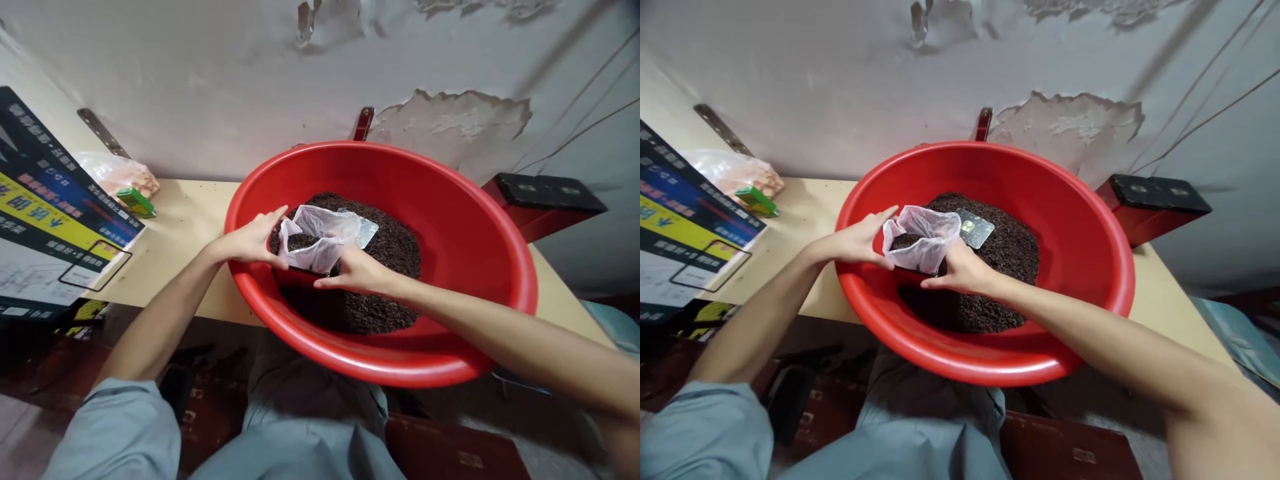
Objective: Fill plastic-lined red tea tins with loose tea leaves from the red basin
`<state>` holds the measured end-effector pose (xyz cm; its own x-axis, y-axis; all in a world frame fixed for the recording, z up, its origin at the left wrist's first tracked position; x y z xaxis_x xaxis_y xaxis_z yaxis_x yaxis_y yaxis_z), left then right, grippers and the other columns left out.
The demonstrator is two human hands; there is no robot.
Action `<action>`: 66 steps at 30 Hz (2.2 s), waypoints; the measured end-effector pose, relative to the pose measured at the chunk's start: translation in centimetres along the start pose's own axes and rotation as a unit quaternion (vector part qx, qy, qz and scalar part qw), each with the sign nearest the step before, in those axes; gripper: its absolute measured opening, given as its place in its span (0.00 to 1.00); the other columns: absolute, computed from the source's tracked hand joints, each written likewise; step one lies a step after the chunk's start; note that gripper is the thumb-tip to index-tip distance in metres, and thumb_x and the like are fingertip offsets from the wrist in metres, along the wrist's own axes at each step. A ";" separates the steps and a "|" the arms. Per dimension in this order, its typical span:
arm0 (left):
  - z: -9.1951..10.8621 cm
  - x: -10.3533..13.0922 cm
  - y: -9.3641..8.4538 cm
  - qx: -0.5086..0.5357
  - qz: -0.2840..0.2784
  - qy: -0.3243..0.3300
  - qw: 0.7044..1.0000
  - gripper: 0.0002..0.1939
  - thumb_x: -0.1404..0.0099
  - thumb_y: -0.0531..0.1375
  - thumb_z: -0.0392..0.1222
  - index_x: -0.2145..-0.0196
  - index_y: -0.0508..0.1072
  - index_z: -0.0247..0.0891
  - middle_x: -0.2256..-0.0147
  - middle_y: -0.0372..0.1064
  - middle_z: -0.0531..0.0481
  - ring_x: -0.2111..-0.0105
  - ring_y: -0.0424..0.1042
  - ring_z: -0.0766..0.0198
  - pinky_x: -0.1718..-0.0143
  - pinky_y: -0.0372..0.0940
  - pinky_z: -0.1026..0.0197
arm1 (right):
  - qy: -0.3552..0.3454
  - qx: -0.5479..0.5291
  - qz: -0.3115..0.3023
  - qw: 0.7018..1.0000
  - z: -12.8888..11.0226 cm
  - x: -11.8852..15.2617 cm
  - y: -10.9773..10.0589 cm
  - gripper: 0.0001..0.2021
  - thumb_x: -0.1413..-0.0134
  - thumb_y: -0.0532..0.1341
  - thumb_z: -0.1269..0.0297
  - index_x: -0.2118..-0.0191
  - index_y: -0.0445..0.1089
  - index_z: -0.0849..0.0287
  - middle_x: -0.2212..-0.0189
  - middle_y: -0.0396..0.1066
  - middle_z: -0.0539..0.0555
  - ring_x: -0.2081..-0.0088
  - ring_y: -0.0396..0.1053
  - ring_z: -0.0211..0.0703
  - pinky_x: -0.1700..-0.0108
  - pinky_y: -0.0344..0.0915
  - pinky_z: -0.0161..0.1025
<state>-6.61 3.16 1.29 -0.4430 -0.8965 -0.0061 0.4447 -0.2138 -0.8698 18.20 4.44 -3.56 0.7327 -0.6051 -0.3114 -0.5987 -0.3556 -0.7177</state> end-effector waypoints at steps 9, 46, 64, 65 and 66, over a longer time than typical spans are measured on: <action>1.8 -1.0 -2.3 0.111 0.018 0.040 0.993 0.26 0.43 0.70 0.51 0.49 0.79 0.36 0.54 0.81 0.43 0.57 0.79 0.56 0.54 0.71 0.57 | 0.113 -0.037 0.106 0.987 -2.4 -0.8 -4.6 0.24 0.49 0.74 0.55 0.49 0.77 0.60 0.59 0.80 0.57 0.58 0.77 0.50 0.53 0.73 0.48; 7.4 -1.6 0.3 -0.084 0.124 0.172 0.974 0.08 0.34 0.61 0.34 0.68 0.79 0.40 0.64 0.78 0.47 0.60 0.75 0.58 0.54 0.68 0.55 | 0.103 -0.061 0.026 0.992 -1.9 -5.6 0.9 0.08 0.50 0.62 0.69 0.77 0.74 0.63 0.80 0.69 0.49 0.74 0.66 0.37 0.71 0.57 0.33; 3.1 -6.4 1.0 -0.197 -0.159 0.165 0.953 0.37 0.50 0.66 0.33 0.41 0.77 0.47 0.30 0.63 0.43 0.34 0.61 0.41 0.38 0.58 0.45 | -0.237 0.305 -0.245 0.889 -6.0 -6.4 -0.9 0.11 0.32 0.58 0.70 0.60 0.80 0.60 0.71 0.78 0.56 0.72 0.68 0.40 0.67 0.58 0.39; 3.8 -6.6 1.0 -0.186 -0.152 0.185 0.953 0.35 0.49 0.65 0.33 0.42 0.78 0.48 0.32 0.66 0.44 0.34 0.61 0.43 0.37 0.57 0.46 | -0.247 0.311 -0.242 0.885 -6.2 -6.4 -0.7 0.12 0.31 0.58 0.68 0.62 0.79 0.60 0.74 0.76 0.55 0.73 0.67 0.40 0.68 0.58 0.39; 4.4 -6.7 1.1 -0.179 -0.147 0.205 0.951 0.33 0.46 0.65 0.33 0.42 0.78 0.48 0.33 0.68 0.46 0.34 0.62 0.44 0.36 0.56 0.48 | -0.261 0.318 -0.235 0.881 -6.4 -6.3 -0.5 0.14 0.29 0.57 0.65 0.64 0.79 0.60 0.76 0.74 0.54 0.74 0.66 0.40 0.69 0.58 0.39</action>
<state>0.24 7.19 2.57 -0.8061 -0.5763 0.1343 -0.0052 -0.2201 -0.9755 11.82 3.85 2.76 0.9995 -0.0297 -0.0114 -0.0086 0.0922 -0.9957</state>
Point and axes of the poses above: each hand's wrist, its own x-axis away from the middle knuckle, its own y-axis out of the palm, z = x × y, the point moved 3 cm from there along -x, towards the middle knuckle
